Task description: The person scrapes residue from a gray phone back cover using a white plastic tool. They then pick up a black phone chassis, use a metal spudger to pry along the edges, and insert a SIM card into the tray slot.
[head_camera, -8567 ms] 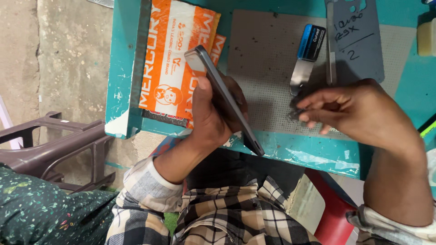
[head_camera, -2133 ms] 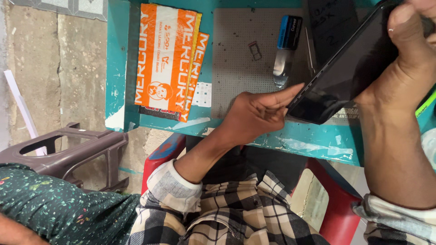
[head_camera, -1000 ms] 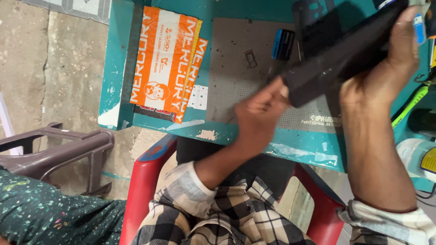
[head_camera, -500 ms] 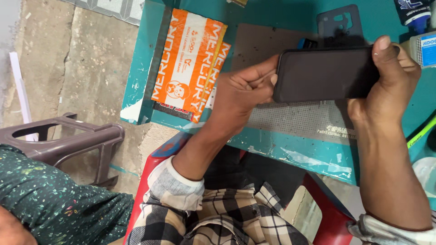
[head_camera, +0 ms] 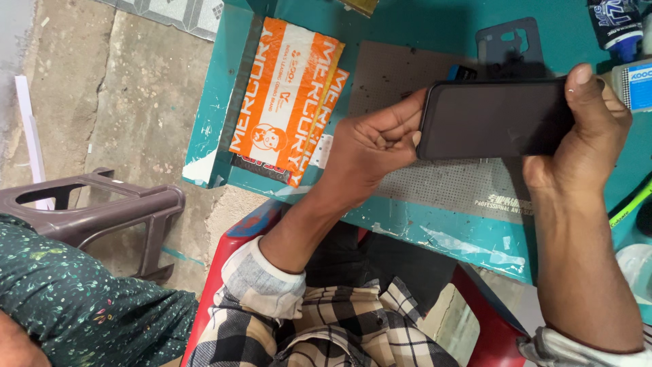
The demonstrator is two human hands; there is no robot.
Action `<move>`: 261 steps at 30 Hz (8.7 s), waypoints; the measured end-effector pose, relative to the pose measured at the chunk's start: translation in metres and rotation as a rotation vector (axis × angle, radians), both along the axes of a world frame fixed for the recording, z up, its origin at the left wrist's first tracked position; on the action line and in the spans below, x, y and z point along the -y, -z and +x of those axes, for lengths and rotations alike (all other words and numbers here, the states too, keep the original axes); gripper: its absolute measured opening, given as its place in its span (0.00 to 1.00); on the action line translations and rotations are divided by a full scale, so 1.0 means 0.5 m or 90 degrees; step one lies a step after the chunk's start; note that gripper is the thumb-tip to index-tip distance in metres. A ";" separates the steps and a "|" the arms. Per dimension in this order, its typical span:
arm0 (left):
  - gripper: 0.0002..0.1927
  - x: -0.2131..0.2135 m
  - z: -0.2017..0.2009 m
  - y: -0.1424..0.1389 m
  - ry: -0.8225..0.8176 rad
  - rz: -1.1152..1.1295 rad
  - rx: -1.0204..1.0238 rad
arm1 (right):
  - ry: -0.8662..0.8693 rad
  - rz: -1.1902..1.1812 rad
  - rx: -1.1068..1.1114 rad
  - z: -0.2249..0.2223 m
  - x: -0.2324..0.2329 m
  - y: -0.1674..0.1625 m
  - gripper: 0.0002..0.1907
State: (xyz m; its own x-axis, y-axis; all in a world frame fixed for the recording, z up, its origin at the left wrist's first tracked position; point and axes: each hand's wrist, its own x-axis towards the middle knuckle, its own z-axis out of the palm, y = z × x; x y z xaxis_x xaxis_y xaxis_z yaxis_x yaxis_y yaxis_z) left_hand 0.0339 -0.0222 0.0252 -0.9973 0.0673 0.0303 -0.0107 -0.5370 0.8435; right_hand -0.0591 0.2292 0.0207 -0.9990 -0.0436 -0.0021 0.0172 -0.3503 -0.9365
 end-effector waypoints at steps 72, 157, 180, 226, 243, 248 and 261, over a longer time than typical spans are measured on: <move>0.13 0.011 0.092 -0.085 -0.147 -0.409 -0.255 | -0.073 -0.059 -0.262 -0.001 -0.058 0.064 0.24; 0.20 0.007 -0.007 0.048 -0.016 0.013 -0.048 | 0.042 -0.024 -0.075 0.043 0.061 -0.069 0.22; 0.18 -0.027 -0.026 0.072 -0.060 0.100 -0.065 | 0.076 -0.041 -0.046 0.041 0.063 -0.063 0.23; 0.19 0.063 0.001 -0.040 -0.074 -0.055 -0.003 | -0.266 0.225 -0.019 0.097 0.084 -0.045 0.12; 0.16 -0.005 0.023 -0.040 -0.133 -0.012 0.019 | -0.169 0.231 -0.146 0.121 0.071 -0.006 0.20; 0.14 -0.002 0.027 -0.045 -0.130 -0.011 -0.049 | -0.147 0.225 -0.181 0.126 0.091 -0.016 0.20; 0.13 -0.044 0.064 -0.022 -0.074 -0.353 -0.080 | -0.078 -0.036 -0.042 0.096 0.082 -0.024 0.18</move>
State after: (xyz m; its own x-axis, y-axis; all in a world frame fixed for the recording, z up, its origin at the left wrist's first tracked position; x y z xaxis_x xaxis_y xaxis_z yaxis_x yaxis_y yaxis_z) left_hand 0.0662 -0.0003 0.0360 -0.9901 -0.0033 0.1402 0.1402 -0.0061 0.9901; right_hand -0.0113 0.1879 0.0329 -0.9841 -0.1633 0.0693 0.0020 -0.4009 -0.9161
